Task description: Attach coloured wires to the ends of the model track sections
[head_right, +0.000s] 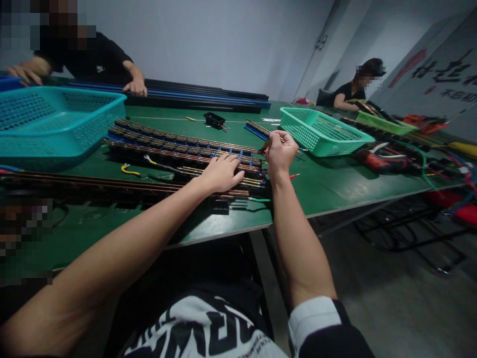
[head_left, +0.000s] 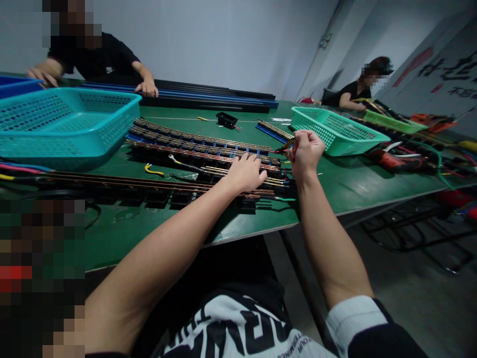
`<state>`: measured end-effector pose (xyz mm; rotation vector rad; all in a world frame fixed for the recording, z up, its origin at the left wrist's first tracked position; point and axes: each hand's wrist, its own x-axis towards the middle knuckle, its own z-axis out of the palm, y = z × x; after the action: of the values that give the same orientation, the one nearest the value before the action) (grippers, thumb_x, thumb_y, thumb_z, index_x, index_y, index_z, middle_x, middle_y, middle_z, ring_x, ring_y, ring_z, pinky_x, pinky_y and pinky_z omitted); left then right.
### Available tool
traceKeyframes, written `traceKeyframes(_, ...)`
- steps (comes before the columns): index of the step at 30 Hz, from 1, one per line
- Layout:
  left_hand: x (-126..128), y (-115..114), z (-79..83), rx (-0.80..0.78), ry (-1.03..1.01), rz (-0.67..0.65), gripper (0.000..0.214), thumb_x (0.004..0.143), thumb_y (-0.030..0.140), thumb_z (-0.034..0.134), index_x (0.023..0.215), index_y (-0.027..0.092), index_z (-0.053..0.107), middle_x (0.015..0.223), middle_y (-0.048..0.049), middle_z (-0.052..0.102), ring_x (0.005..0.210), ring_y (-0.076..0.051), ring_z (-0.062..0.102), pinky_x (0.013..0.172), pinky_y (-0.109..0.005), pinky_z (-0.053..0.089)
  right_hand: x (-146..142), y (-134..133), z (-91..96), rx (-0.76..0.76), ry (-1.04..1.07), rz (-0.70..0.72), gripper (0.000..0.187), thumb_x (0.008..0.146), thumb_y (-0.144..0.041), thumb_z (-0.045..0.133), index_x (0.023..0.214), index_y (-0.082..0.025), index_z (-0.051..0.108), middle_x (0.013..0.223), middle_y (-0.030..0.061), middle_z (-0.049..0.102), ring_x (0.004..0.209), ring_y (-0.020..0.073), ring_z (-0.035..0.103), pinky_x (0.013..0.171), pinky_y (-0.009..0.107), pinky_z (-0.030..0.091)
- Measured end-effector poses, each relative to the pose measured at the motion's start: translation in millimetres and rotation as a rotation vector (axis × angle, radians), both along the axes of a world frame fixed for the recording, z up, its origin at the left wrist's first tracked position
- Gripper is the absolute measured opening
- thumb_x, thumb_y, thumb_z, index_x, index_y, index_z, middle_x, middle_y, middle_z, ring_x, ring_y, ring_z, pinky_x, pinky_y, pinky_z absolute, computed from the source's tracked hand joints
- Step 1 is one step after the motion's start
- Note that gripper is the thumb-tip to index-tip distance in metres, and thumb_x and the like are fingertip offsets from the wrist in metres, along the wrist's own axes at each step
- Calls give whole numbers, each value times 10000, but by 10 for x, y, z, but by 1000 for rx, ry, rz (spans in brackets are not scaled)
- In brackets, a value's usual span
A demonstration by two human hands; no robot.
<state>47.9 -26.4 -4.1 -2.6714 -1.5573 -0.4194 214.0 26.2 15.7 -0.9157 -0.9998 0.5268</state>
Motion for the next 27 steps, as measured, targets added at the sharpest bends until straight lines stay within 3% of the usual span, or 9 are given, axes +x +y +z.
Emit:
traceKeyframes(8, 6, -10, 9, 5, 0, 5, 511, 1011, 411, 364, 1366, 114, 582, 1538, -150, 495, 1411, -319, 432, 1119, -485, 388, -41, -49, -21, -53, -54, -6, 126, 722, -297, 601, 791, -249, 508, 432, -142, 324, 324, 58, 265, 384, 222, 223)
traceKeyframes(15, 4, -21, 31, 0, 13, 5, 509, 1015, 422, 375, 1368, 112, 573, 1524, -153, 507, 1415, -316, 427, 1126, -476, 384, -120, -226, -63, 1, -636, 23, 75, 663, -181, 599, 727, -212, 622, 451, -90, 420, 417, 70, 321, 484, 261, 256)
traceKeyframes(18, 4, -22, 35, -2, 11, 0, 517, 1011, 419, 392, 1377, 96, 562, 1509, -162, 519, 1396, -320, 447, 1126, -480, 386, -146, -277, -68, 6, -781, 45, 51, 669, -173, 601, 698, -210, 621, 460, -85, 441, 438, 69, 347, 514, 266, 274)
traceKeyframes(22, 6, -15, 24, 2, 7, -1, 512, 1009, 419, 383, 1356, 98, 579, 1506, -163, 522, 1400, -325, 439, 1126, -489, 385, -141, -260, -65, -9, -727, 14, 37, 684, -186, 594, 686, -212, 620, 460, -82, 441, 438, 73, 346, 510, 264, 277)
traceKeyframes(27, 5, -13, 15, 7, 4, -1, 512, 1009, 415, 367, 1361, 108, 577, 1530, -150, 503, 1406, -320, 436, 1123, -495, 391, -88, -159, -50, -51, -427, -29, 59, 717, -191, 575, 665, -215, 587, 465, -78, 435, 414, 72, 343, 453, 242, 260)
